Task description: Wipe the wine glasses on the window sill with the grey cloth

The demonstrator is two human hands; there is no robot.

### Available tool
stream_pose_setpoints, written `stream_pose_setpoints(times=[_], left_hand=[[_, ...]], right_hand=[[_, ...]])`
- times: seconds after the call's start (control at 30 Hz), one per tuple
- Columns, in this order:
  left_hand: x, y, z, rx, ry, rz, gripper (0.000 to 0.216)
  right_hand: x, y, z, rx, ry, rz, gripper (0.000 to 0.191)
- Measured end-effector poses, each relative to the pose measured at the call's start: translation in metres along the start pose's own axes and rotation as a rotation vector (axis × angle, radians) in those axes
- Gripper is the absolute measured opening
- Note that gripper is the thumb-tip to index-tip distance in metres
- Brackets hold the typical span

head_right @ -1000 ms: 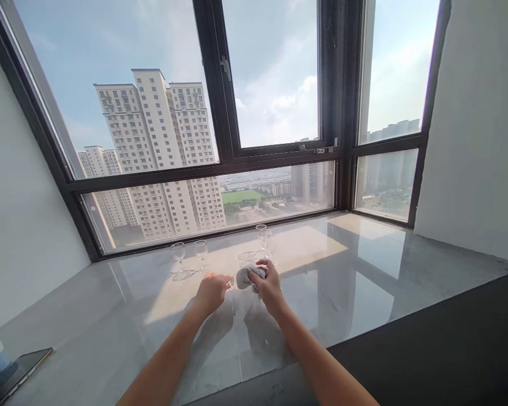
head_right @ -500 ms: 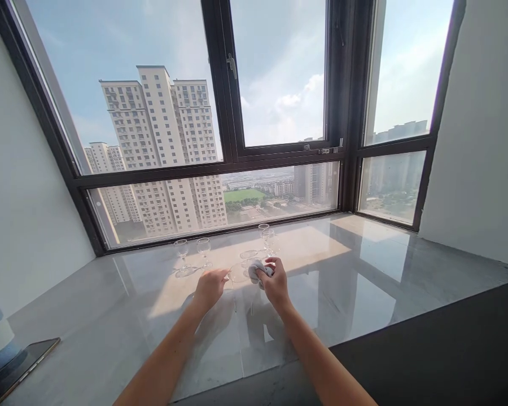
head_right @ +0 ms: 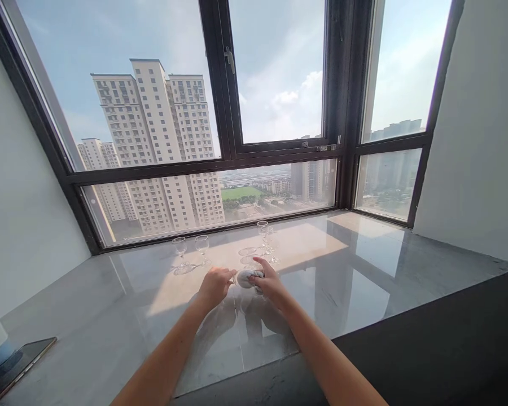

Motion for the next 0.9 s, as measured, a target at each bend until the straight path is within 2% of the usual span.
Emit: stream_pose_setpoints(times=[0.13, 0.27, 0.47, 0.6, 0.7, 0.77, 0.83, 0.9], left_hand=[[0.006, -0.003, 0.005, 0.034, -0.177, -0.022, 0.025], [0.011, -0.005, 0.007, 0.024, -0.395, -0.042, 0.029], [0.009, -0.002, 0.016, 0.085, -0.639, -0.126, 0.025], [-0.001, -0.001, 0.027, 0.172, -0.739, -0.117, 0.033], [0.003, -0.002, 0.027, 0.144, -0.596, -0.169, 0.031], [0.006, -0.004, 0.026, 0.126, -0.464, -0.199, 0.027], [0.004, -0.005, 0.025, 0.131, -0.372, -0.17, 0.021], [-0.002, -0.005, 0.023, 0.13, -0.317, -0.077, 0.016]], right_hand=[[0.0, 0.002, -0.001, 0.064, 0.019, 0.02, 0.071], [-0.003, 0.008, -0.005, 0.058, 0.124, 0.02, 0.068], [-0.008, 0.016, -0.022, -0.121, 0.315, 0.003, 0.061], [-0.002, 0.017, -0.039, -0.277, 0.355, -0.096, 0.061], [0.01, 0.012, -0.039, -0.302, 0.23, -0.213, 0.062], [0.02, 0.006, -0.031, -0.278, 0.064, -0.309, 0.055], [0.03, -0.002, -0.02, -0.234, -0.14, -0.416, 0.043], [0.034, -0.006, -0.007, -0.153, -0.327, -0.49, 0.033]])
Point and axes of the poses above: each hand's wrist, its own y-axis towards the middle knuckle, its own z-axis out of the palm, x = y × z, the point moved 7 cm from there along y, towards the middle knuckle, and after that the axes turned 8 degrees about y, right-handed, at the moved point
